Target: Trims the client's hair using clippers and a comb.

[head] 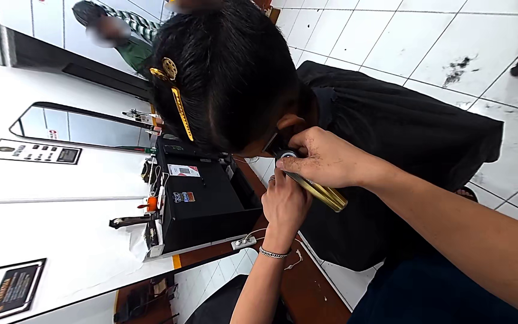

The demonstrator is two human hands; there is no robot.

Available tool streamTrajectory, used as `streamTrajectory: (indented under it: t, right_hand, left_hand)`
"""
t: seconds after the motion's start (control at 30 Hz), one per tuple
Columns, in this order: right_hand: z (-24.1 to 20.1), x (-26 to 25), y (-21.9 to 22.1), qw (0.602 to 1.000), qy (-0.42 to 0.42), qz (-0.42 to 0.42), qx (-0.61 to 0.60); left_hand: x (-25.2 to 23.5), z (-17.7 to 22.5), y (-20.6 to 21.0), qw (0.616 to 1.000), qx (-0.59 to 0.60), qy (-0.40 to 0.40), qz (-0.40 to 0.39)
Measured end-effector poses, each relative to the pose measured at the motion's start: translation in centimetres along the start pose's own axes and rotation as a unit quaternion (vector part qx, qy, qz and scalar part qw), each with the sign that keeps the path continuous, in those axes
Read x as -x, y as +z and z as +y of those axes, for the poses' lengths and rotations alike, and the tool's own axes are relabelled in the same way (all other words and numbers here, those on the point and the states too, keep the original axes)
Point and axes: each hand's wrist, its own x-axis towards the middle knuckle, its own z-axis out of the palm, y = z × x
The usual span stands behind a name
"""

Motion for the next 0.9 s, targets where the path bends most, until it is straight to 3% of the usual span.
streamTrajectory:
  t: [0.13, 0.23, 0.3, 0.37, 0.47, 0.6, 0.73, 0.8, 0.9]
  right_hand:
    - [0.0, 0.2, 0.2, 0.999, -0.033, 0.001, 0.014]
    - [0.6, 1.4, -0.1, 0.986, -0.110, -0.124, -0.003]
    - [1.7, 2.6, 0.0, 0.967, -0.147, -0.168, -0.125]
    - [2.1, 4.0, 0.4, 0.953, -0.148, -0.101, -0.243]
    - [2.7, 4.7, 1.5, 0.953, -0.154, 0.037, -0.259]
    - [2.9, 5.1, 2.5, 0.973, -0.143, 0.033, -0.178]
    - [3.0, 4.3, 3.5, 0.980, -0.154, 0.096, -0.076]
    - [2.6, 4.0, 2.7, 0.992, -0.109, 0.050, -0.049]
    - [2.7, 3.0, 1.7, 0.992, -0.110, 0.009, -0.066]
  left_hand:
    - [0.1, 0.1, 0.0, 1.000, -0.007, 0.003, 0.004]
    - [0.6, -0.2, -0.2, 0.998, 0.010, 0.042, 0.054]
    - [1.0, -0.5, -0.1, 0.996, 0.041, 0.050, 0.058]
    - [0.9, -0.5, 0.0, 0.998, 0.035, 0.032, 0.030]
    - [0.5, 0.0, 0.2, 1.000, 0.013, 0.000, -0.002]
    - [0.7, -0.1, 0.2, 1.000, 0.010, 0.006, -0.011]
    - [0.4, 0.1, -0.4, 0.999, 0.018, -0.010, -0.044]
    - [0.3, -0.1, 0.0, 1.000, 0.020, -0.002, -0.022]
    - [0.4, -0.2, 0.2, 1.000, 0.020, 0.007, -0.015]
